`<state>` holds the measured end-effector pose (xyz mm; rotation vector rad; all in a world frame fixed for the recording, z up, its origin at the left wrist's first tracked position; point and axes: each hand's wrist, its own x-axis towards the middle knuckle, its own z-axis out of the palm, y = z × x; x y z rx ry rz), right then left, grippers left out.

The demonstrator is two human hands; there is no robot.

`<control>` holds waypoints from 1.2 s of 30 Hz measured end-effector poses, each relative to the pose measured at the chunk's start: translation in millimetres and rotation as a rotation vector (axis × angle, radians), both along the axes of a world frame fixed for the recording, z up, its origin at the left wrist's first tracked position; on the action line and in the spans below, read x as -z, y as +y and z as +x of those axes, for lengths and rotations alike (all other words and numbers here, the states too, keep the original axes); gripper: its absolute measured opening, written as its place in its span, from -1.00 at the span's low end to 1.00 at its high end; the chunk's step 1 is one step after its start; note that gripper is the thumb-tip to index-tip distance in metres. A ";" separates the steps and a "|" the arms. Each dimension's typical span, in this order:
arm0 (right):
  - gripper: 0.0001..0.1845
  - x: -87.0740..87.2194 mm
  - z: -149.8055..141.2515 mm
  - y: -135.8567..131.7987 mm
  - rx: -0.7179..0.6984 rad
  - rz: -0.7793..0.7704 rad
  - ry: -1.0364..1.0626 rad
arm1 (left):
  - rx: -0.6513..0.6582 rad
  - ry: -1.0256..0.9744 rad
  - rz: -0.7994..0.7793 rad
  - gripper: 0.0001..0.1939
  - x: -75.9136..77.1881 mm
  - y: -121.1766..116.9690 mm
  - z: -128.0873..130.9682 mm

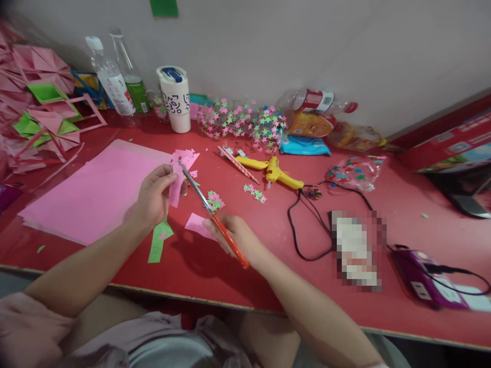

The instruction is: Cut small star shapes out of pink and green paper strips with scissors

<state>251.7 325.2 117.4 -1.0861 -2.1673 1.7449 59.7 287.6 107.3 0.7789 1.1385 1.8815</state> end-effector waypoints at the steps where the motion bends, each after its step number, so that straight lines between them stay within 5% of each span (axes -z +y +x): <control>1: -0.48 0.5 0.0 0.3 -0.001 0.009 -0.002 | 0.008 -0.016 -0.005 -0.87 -1.3 -0.2 -0.5; 10: -0.47 -0.1 -0.5 3.2 0.035 -0.011 -0.005 | 0.127 -0.059 -0.080 -0.81 -2.7 0.7 -9.2; 20: -0.48 -5.2 0.2 2.2 0.031 -0.028 -0.028 | 0.054 -0.033 -0.106 -0.79 -5.0 0.3 -8.4; 30: -0.57 -7.8 -3.2 -0.2 0.129 -0.037 0.000 | 0.185 -0.413 -0.020 -0.93 -7.1 -1.4 -9.3; 36: -0.54 -3.2 -2.1 -1.9 0.060 -0.042 0.014 | 0.126 -0.244 -0.013 -0.88 -6.2 -3.5 1.1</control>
